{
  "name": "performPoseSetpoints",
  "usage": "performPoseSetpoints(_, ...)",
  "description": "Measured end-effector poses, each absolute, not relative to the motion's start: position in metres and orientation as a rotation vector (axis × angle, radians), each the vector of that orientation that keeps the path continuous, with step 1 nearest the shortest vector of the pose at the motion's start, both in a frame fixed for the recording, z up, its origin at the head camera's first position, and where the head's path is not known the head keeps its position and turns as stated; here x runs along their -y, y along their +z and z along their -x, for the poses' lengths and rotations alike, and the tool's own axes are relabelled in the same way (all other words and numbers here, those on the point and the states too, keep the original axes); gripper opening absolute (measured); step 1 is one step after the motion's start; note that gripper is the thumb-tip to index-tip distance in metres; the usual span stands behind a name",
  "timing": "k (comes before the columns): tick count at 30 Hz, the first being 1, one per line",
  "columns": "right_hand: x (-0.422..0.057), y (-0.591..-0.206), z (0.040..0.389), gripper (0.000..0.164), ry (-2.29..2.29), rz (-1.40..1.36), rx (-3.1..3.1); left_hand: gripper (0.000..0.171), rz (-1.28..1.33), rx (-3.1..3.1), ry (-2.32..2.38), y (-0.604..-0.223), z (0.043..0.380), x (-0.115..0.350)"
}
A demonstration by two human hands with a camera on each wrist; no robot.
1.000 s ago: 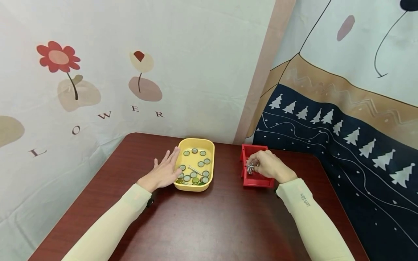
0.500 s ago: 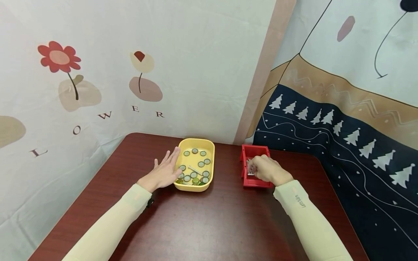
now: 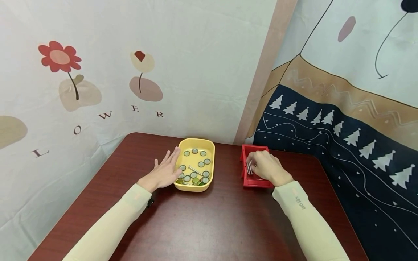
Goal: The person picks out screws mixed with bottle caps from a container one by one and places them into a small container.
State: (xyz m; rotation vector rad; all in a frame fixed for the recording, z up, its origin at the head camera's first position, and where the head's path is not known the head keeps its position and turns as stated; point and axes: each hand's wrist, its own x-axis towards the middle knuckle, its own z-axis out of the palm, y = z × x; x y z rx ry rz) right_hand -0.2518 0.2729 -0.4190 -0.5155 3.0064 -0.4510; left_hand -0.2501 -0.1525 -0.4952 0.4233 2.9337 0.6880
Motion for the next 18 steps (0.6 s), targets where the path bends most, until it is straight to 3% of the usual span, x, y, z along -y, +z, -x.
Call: performPoseSetpoints(18,-0.222,-0.429,0.247,0.065,-0.485,0.706,-3.141,0.093,-0.421,-2.935,0.692,-0.496,0.251,0.152)
